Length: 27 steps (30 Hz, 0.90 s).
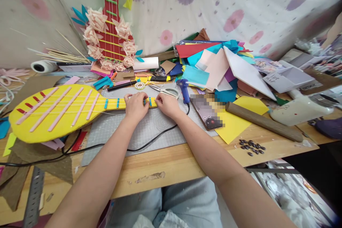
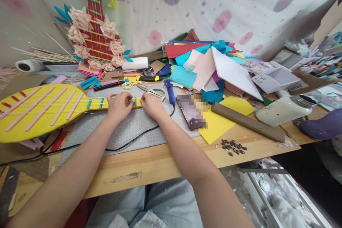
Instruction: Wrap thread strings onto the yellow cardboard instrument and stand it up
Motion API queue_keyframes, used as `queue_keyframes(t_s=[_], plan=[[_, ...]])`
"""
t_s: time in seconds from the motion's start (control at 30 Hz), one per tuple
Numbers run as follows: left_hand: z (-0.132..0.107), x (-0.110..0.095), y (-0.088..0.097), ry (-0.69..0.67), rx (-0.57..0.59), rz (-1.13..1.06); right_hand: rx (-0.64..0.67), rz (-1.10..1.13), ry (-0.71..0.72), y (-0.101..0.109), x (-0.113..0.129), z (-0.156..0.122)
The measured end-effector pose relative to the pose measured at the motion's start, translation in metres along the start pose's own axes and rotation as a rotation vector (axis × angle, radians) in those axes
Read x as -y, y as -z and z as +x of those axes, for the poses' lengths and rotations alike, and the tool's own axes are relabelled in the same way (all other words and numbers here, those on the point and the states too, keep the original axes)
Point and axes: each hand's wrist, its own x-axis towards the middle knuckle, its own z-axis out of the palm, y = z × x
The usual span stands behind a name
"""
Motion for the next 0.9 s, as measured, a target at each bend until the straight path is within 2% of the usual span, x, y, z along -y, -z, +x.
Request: queue_keyframes(t_s=[0.5, 0.67, 0.9], plan=[[0.0, 0.001, 0.003, -0.004, -0.006, -0.033, -0.011, 0.028, 0.016, 0.004, -0.003, -0.001], [0.0, 0.007, 0.007, -0.033, 0.002, -0.062, 0.007, 0.043, 0.08, 0.006, -0.011, 0.002], [-0.005, 0.021, 0.019, -0.044, -0.025, 0.037, -0.007, 0.084, 0.04, 0.007, -0.012, 0.002]])
